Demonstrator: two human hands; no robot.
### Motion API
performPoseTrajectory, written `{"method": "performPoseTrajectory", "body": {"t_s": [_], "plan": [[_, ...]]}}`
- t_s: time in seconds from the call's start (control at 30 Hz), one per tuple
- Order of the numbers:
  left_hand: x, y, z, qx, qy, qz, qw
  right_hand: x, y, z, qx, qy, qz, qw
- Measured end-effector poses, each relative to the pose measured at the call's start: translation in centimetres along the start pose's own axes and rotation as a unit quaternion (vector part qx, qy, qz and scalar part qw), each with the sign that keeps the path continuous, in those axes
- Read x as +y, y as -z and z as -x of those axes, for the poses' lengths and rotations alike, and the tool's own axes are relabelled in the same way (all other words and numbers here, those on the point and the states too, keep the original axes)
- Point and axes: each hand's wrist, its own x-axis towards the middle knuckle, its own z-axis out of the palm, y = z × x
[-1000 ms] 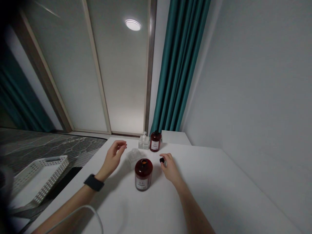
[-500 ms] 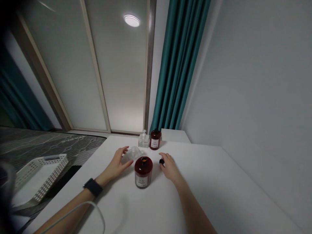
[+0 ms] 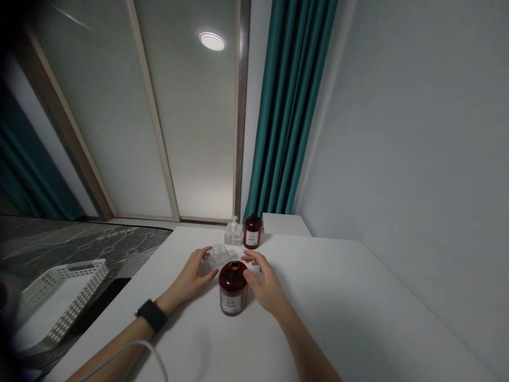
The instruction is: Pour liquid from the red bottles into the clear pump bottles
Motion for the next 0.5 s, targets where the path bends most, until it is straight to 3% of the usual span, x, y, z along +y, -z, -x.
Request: {"method": "performPoseTrajectory", "body": {"t_s": [0.27,0.5], "plan": [[0.1,0.1,0.1,-0.008,0.006,0.017,1.000,-1.8,-1.3,0.6,-0.086,-0.049,-0.089,0.991],[0.4,0.5,-0.1,-0.018,-0.001,0.031,0.999,-0.7,-1.9,-0.1,-0.009,-0.078,-0.072,0.994]]}}
